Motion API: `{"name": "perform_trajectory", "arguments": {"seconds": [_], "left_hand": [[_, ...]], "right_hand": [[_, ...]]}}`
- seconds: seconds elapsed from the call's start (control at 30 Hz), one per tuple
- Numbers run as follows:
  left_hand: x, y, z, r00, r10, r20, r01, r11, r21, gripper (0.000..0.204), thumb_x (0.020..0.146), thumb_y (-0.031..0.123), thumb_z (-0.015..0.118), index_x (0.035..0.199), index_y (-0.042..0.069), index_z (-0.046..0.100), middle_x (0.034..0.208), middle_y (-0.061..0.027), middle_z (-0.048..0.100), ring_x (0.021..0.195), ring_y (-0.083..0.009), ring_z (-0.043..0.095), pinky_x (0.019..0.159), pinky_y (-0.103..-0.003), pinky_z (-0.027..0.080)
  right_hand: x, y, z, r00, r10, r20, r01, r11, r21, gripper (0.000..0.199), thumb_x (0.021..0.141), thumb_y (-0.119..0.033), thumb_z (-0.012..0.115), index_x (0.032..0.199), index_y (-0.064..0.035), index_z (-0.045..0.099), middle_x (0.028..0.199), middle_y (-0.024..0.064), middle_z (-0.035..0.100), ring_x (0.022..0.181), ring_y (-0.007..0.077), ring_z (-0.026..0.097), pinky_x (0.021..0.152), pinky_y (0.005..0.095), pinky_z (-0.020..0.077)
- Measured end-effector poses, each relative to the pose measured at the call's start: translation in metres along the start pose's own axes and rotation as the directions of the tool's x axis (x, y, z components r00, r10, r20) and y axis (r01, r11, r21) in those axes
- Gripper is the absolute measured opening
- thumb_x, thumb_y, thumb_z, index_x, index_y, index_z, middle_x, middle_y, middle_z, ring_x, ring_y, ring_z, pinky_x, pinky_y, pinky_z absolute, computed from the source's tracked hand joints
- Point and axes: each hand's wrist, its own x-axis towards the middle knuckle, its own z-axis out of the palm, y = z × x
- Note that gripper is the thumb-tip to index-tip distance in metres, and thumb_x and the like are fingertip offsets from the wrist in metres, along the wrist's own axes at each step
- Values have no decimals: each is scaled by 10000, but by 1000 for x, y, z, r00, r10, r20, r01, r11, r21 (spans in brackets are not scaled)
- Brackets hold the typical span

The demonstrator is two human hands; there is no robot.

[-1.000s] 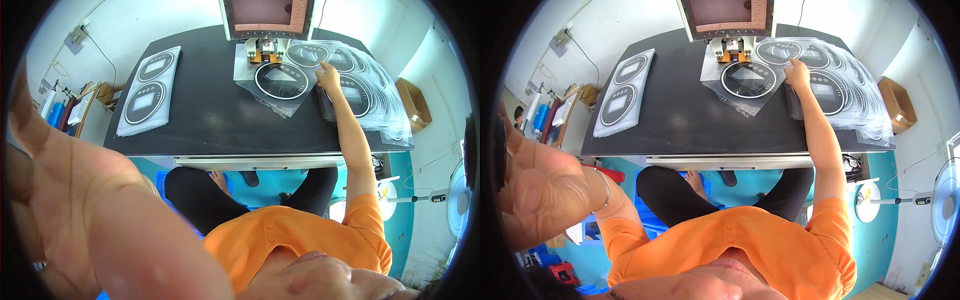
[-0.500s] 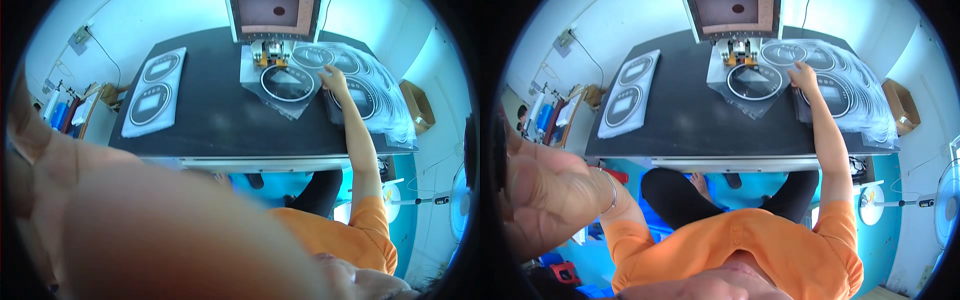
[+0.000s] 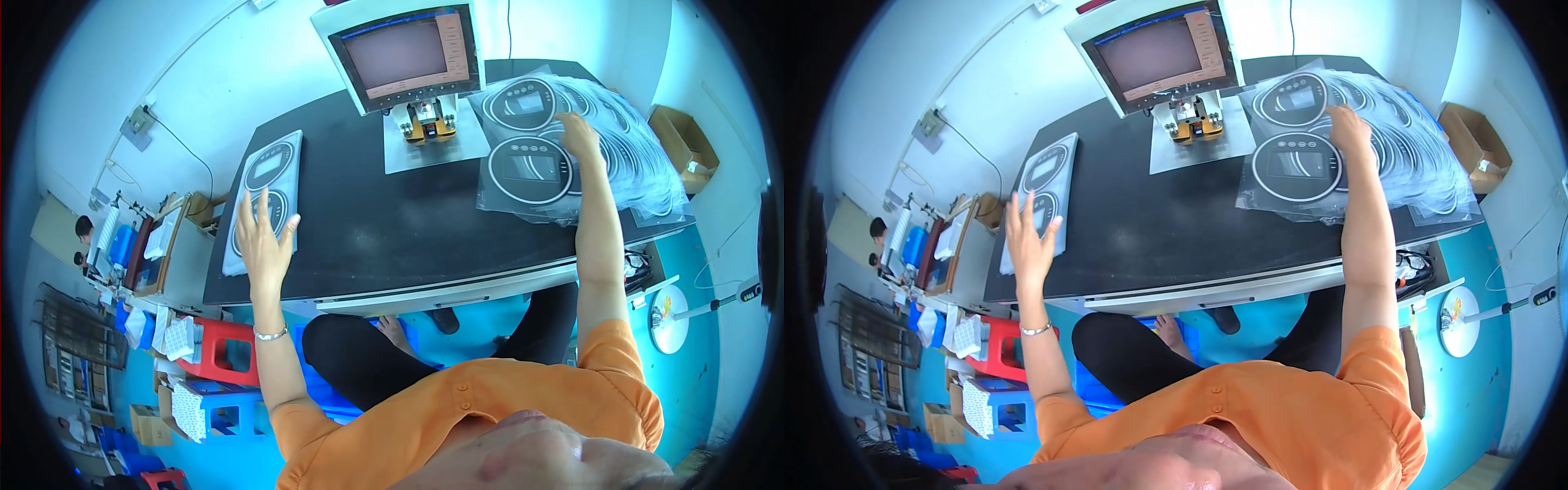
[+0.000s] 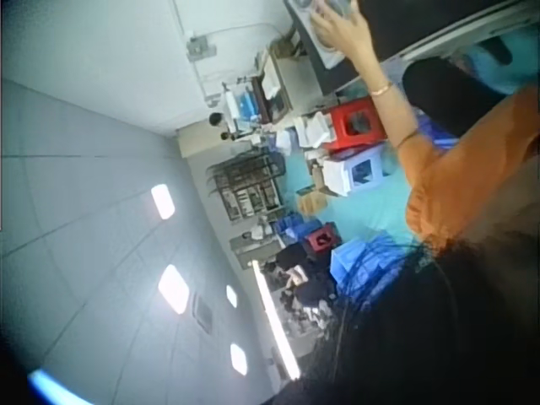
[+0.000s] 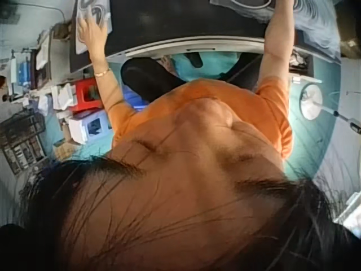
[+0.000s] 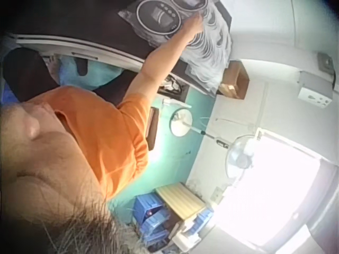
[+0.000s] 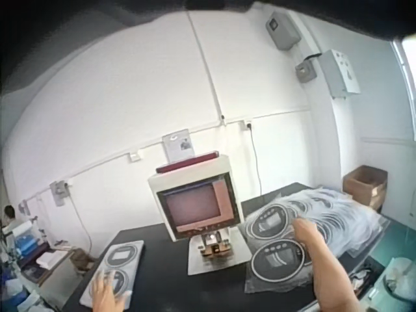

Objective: The person aligns printed plastic display sheets under an optical alignment punching machine by hand and stacks the punched sheets onto the workbench.

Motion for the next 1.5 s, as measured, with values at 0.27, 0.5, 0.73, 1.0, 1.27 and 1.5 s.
{"name": "perform_trajectory", "arguments": {"seconds": [0.27,0.5,0.73,1.0,1.27,1.5], "left_hand": [[-41,-26,68,973,-180,143,148,966,211,540,925,419,639,1382,140,564,1399,-197,557,1304,-382,515,1051,-561,417],[-45,2,42,959,-181,220,157,980,123,429,1014,310,511,1372,77,557,1390,-233,554,1289,-426,519,1045,-559,432],[-32,1,8,925,-287,249,349,900,-260,312,989,252,577,1228,71,667,1127,-160,712,1054,-337,670,891,-423,524],[-75,-26,45,985,-150,-87,138,982,-128,232,917,168,669,1135,117,728,1187,-78,700,1091,-302,630,950,-419,491],[-54,-17,62,987,-103,-126,76,977,-200,233,922,171,658,1140,117,720,1179,-80,700,1087,-306,633,950,-425,488],[-47,-9,54,989,-70,-127,47,983,-176,224,962,193,579,1105,81,711,1117,-119,697,1031,-350,618,904,-454,491]], "right_hand": [[-7,2,-1,955,-292,52,275,937,214,481,778,-120,760,1249,-129,664,1370,138,593,1267,324,552,1035,429,466],[-35,-69,-22,809,-444,385,391,896,211,530,754,-151,796,1257,-67,652,1258,164,654,1186,338,604,1016,417,471],[-33,-22,-50,718,-562,411,522,825,216,582,755,-91,803,1304,-46,615,1343,148,614,1248,329,567,1068,401,442],[-159,-100,-184,826,-397,-401,560,492,666,576,802,-31,746,1350,-36,567,1386,151,590,1273,278,566,1082,413,438],[-189,-97,-233,755,-235,-612,623,547,559,593,798,-48,751,1357,-21,554,1387,158,587,1277,287,561,1084,420,435],[-197,-100,-274,643,-164,-748,673,587,450,609,795,-63,754,1363,-8,542,1387,164,584,1281,295,558,1087,427,432]]}}
